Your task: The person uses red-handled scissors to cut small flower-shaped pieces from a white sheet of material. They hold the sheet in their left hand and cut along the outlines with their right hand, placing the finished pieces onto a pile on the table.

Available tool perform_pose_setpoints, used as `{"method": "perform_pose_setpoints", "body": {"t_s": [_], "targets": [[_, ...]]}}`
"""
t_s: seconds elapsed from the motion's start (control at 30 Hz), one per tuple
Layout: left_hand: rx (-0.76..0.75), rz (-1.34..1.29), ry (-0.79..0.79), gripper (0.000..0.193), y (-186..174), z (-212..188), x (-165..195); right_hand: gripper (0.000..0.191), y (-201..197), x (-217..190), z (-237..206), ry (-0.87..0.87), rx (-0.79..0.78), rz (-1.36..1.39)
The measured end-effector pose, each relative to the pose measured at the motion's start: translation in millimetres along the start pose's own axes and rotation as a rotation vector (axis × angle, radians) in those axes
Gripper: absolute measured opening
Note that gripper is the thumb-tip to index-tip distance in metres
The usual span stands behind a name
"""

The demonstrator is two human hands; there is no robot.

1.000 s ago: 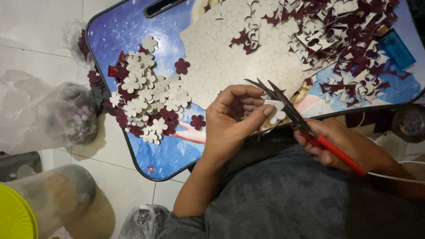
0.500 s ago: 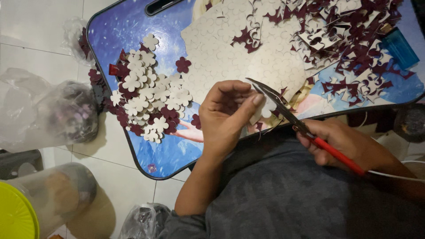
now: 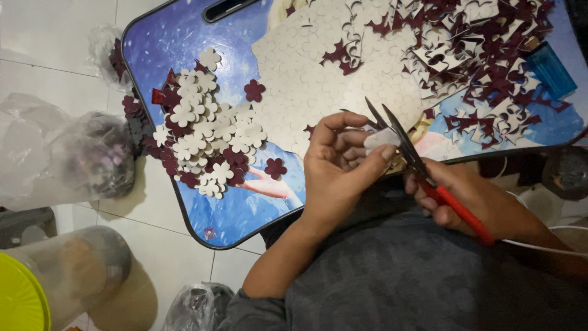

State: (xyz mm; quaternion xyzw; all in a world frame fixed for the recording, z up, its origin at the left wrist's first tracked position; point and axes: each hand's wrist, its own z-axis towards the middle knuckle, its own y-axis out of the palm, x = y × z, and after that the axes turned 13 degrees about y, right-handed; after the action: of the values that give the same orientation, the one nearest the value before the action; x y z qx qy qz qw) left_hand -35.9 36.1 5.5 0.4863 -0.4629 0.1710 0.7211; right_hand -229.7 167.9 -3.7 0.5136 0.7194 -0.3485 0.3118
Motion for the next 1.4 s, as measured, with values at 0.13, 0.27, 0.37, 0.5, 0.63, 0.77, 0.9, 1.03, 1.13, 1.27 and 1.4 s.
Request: {"method": "perform_pose_setpoints", "body": {"t_s": [0.13, 0.27, 0.37, 0.5, 0.63, 0.77, 0.9, 1.03, 1.13, 1.27, 1.4], "targets": [[-0.033, 0.034, -0.048, 0.048, 1, -1, 3, 0.101, -1, -8, -3, 0.0, -0.021, -0.005], [-0.035, 0.071, -0.057, 0.05, -1, 1, 7, 0.103, 0, -7, 0, 0.027, -0.037, 0.026], [-0.012, 0.065, -0.062, 0.051, -2, 1, 11, 0.104, 0, -5, 1, 0.043, -0.029, 0.001], [-0.005, 0.061, -0.081, 0.052, -4, 4, 13, 0.103, 0, -3, 2, -0.02, -0.007, -0.019], [0.004, 0.07, -0.07, 0.052, -6, 4, 16, 0.099, 0, -2, 2, 0.005, -0.001, -0.032], [0.001, 0.129, -0.073, 0.051, -9, 5, 19, 0.09, -2, 2, 3, 0.043, 0.005, -0.125], [0.014, 0.151, -0.062, 0.051, -11, 7, 20, 0.089, -4, 6, 2, 0.027, -0.018, -0.086], [0.024, 0.112, -0.055, 0.05, -12, 9, 21, 0.09, -6, 7, 5, 0.06, -0.029, -0.101], [0.021, 0.111, -0.061, 0.049, -14, 10, 24, 0.089, -7, 6, 5, 0.064, -0.042, -0.117], [0.02, 0.142, -0.051, 0.049, -15, 11, 26, 0.088, -7, 4, 3, 0.127, -0.011, -0.174], [0.039, 0.171, -0.041, 0.049, -15, 11, 27, 0.08, -6, 3, 2, 0.048, 0.014, -0.196]]}}
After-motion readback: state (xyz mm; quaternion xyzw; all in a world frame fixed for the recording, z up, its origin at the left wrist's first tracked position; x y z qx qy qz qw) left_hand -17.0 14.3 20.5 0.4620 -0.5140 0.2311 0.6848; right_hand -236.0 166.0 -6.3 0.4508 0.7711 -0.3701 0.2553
